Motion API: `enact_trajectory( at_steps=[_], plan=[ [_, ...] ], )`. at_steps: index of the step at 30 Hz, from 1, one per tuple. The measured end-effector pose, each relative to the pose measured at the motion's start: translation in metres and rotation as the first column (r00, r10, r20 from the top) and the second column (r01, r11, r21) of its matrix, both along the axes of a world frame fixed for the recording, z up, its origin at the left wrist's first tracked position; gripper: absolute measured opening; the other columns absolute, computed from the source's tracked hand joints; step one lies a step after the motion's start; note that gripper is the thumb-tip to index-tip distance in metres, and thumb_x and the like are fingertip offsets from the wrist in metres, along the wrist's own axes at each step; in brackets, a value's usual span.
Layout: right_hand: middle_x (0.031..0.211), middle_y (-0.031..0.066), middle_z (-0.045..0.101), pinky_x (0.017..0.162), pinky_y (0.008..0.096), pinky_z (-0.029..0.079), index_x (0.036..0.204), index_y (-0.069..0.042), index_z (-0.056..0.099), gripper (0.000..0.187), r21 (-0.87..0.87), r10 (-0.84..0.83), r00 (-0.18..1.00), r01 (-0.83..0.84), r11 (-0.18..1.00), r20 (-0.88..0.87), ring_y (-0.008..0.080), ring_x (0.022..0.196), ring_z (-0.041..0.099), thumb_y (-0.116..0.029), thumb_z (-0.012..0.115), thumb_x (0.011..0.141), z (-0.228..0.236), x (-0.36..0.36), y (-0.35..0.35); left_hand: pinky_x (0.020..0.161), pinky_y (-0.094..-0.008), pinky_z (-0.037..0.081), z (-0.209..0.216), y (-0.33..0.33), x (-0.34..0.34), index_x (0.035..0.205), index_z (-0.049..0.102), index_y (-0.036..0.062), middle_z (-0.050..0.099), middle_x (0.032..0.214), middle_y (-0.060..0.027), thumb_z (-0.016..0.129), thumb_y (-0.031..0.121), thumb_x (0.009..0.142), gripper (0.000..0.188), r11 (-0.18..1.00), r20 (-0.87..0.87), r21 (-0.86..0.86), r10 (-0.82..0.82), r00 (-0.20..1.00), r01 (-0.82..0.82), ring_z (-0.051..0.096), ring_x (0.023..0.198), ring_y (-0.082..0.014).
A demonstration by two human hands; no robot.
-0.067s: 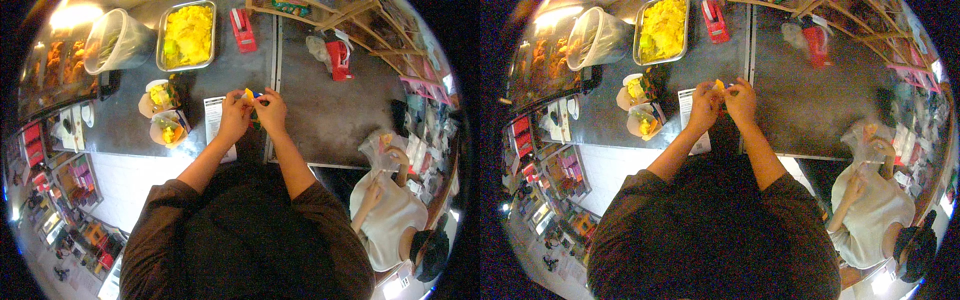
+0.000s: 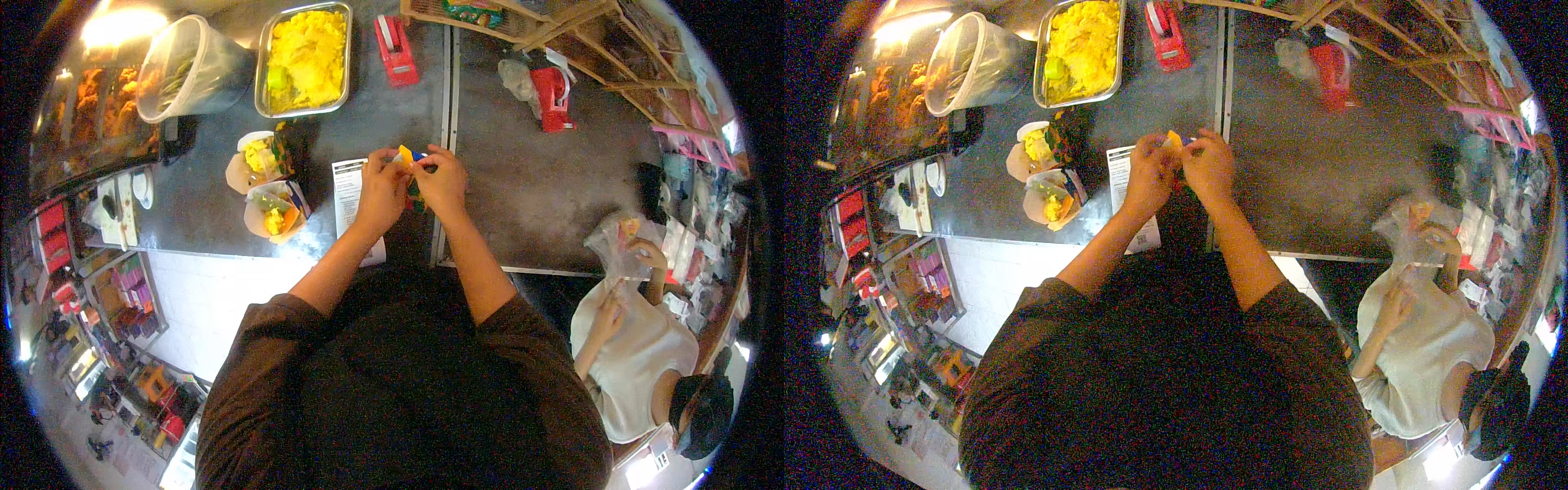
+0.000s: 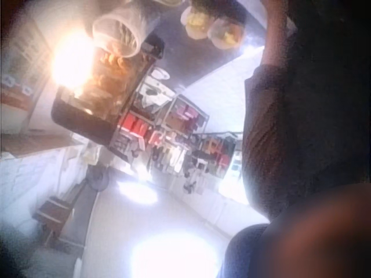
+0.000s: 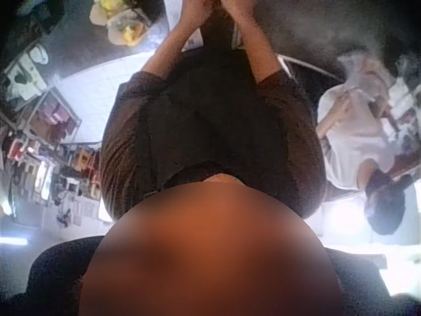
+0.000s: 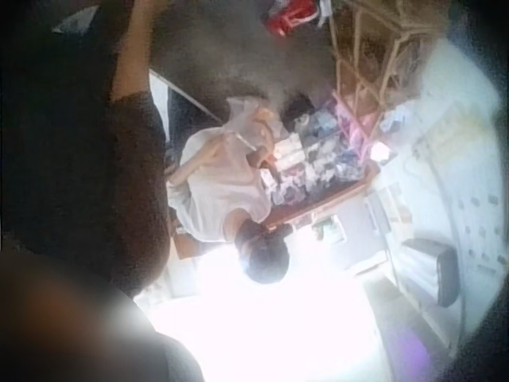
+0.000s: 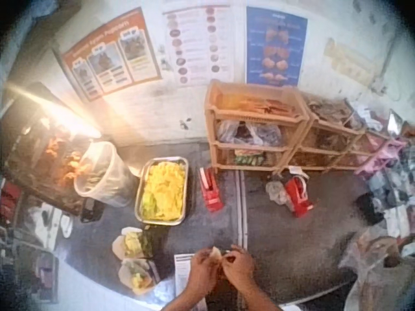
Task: The person assembles multiple food orders by placing fried chicken pieces into paper containers, adding sauces and condiments, and including small packets. The person then places the completed orders into plastic bags.
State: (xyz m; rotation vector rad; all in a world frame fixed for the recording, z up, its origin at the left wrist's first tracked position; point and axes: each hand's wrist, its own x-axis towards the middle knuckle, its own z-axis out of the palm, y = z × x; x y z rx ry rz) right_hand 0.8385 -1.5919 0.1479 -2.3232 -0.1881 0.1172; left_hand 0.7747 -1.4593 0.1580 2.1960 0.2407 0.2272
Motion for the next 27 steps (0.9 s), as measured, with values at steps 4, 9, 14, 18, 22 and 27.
enact_trajectory(
  at_steps=[4, 9, 14, 18, 22, 27],
  plan=[
    [0.126, 0.0127, 0.07, 0.098, 0.0408, 0.052, 0.078, -0.004, 0.073, 0.012, 0.026, 0.06, 0.989, -0.056, 0.998, -0.135, 0.0329, 0.113, 0.067, -0.014, 0.08, 0.079, -0.001, 0.01, 0.0, 0.1, -0.0465, 0.046, -0.004, 0.002, -0.001, 0.098, 0.067, -0.0016, 0.052, 0.132, -0.0209, 0.067, -0.001, 0.087, 0.011, 0.998, -0.039, 0.003, 0.058, 0.998, -0.057, 0.054, 0.118, -0.0417],
    [0.128, 0.0131, 0.068, 0.101, 0.0422, 0.05, 0.092, -0.006, 0.073, 0.01, 0.128, 0.104, 0.994, -0.101, 0.987, -0.017, 0.0348, 0.117, 0.065, -0.011, 0.075, 0.084, 0.0, -0.001, -0.012, 0.103, -0.0443, 0.048, 0.003, 0.004, -0.009, 0.113, 0.063, -0.0008, 0.053, 0.135, -0.0246, 0.065, 0.0, 0.091, 0.022, 0.999, -0.042, -0.029, -0.032, 0.999, 0.031, 0.057, 0.121, -0.0399],
    [0.14, 0.0177, 0.059, 0.116, 0.0456, 0.037, 0.132, -0.004, 0.059, 0.034, 0.228, 0.162, 0.983, -0.177, 0.957, 0.084, 0.0374, 0.133, 0.052, -0.019, 0.053, 0.102, 0.0, -0.018, -0.02, 0.108, -0.0445, 0.046, 0.001, 0.007, -0.01, 0.149, 0.043, 0.0036, 0.045, 0.149, -0.0287, 0.051, 0.014, 0.105, 0.046, 0.988, -0.027, -0.052, -0.148, 0.989, 0.146, 0.053, 0.13, -0.0422],
    [0.147, 0.0215, 0.048, 0.119, 0.0462, 0.031, 0.143, -0.001, 0.05, 0.043, 0.239, 0.153, 0.979, -0.182, 0.954, 0.136, 0.0389, 0.14, 0.043, -0.02, 0.037, 0.108, -0.009, -0.025, -0.013, 0.111, -0.0468, 0.042, -0.009, 0.012, -0.006, 0.161, 0.019, 0.0048, 0.037, 0.156, -0.0306, 0.04, 0.021, 0.11, 0.058, 0.956, -0.083, -0.193, -0.24, 0.967, 0.221, 0.045, 0.138, -0.0459],
    [0.147, 0.0216, 0.044, 0.119, 0.0455, 0.03, 0.144, -0.001, 0.049, 0.043, 0.263, 0.114, 0.986, -0.142, 0.954, 0.119, 0.0392, 0.14, 0.042, -0.019, 0.035, 0.108, -0.019, -0.03, -0.007, 0.116, -0.0472, 0.036, -0.012, 0.017, -0.012, 0.162, 0.014, 0.0039, 0.034, 0.157, -0.0319, 0.04, 0.023, 0.11, 0.061, 0.928, -0.168, -0.275, -0.303, 0.938, 0.251, 0.04, 0.143, -0.0465],
    [0.148, 0.0219, 0.044, 0.119, 0.0459, 0.03, 0.145, -0.001, 0.049, 0.044, 0.306, 0.022, 0.998, -0.041, 0.951, 0.064, 0.0398, 0.138, 0.043, -0.02, 0.039, 0.107, -0.014, -0.025, -0.008, 0.119, -0.0452, 0.034, -0.001, 0.029, -0.004, 0.16, 0.02, 0.0034, 0.032, 0.16, -0.0267, 0.044, 0.023, 0.109, 0.06, 0.928, -0.195, 0.011, -0.363, 0.911, 0.372, 0.037, 0.146, -0.0433]
  ],
)
